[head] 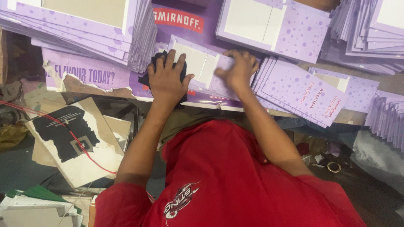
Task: The person repeatedly folds purple paper sheets with printed branding and places them into stacks on a cluttered workbench. The person uses a dark cloth to wipe the surface of the sheets before folding them.
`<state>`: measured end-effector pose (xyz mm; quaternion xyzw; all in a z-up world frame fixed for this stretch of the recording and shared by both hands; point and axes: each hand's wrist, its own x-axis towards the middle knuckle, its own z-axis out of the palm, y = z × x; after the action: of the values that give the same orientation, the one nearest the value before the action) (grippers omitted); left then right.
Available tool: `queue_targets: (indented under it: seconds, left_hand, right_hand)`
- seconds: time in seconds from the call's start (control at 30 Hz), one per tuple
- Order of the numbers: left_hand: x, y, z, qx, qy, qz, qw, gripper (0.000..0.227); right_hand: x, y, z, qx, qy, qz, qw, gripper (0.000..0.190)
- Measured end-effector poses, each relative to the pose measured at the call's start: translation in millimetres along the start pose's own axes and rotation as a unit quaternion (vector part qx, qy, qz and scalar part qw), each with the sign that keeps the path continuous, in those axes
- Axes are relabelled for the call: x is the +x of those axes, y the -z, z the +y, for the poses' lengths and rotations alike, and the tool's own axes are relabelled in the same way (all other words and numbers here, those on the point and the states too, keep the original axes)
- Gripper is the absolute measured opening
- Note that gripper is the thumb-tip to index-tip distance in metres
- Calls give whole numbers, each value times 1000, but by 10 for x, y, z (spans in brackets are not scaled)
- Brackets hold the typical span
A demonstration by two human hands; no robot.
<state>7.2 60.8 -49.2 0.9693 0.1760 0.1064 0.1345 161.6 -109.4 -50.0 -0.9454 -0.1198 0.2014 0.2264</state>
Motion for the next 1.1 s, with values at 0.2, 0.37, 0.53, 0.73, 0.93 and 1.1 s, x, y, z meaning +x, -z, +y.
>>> queue_targets:
  seconds: [0.2,0.37,0.53,0.73,0.93,1.1]
  left_hand:
    - [-23,4,6,-2,5,-1,1000,63]
    - [-7,-11,-1,-3,6,-15,1000,63]
    - [-8,-11,0,14,5,-13,1000,64]
    - [1,-14,6,21,4,-26,999,64]
    - [-58,-134,-12,29,-5,35,999,55]
    - [-381,-225,63,82,-59,129,986,18]
  right_hand:
    - [-214,-61,101,-71,118,-21,990,117]
    - [-202,-48,166,-56,129,-10,990,112]
    - [-159,-56,118,25,62,66,996,60]
    - [128,-258,93,44,-82,78,993,15]
    - [59,-381,60,2,170,168,971,25]
    - [-236,-43,-86,-115,227,-34,967,113]
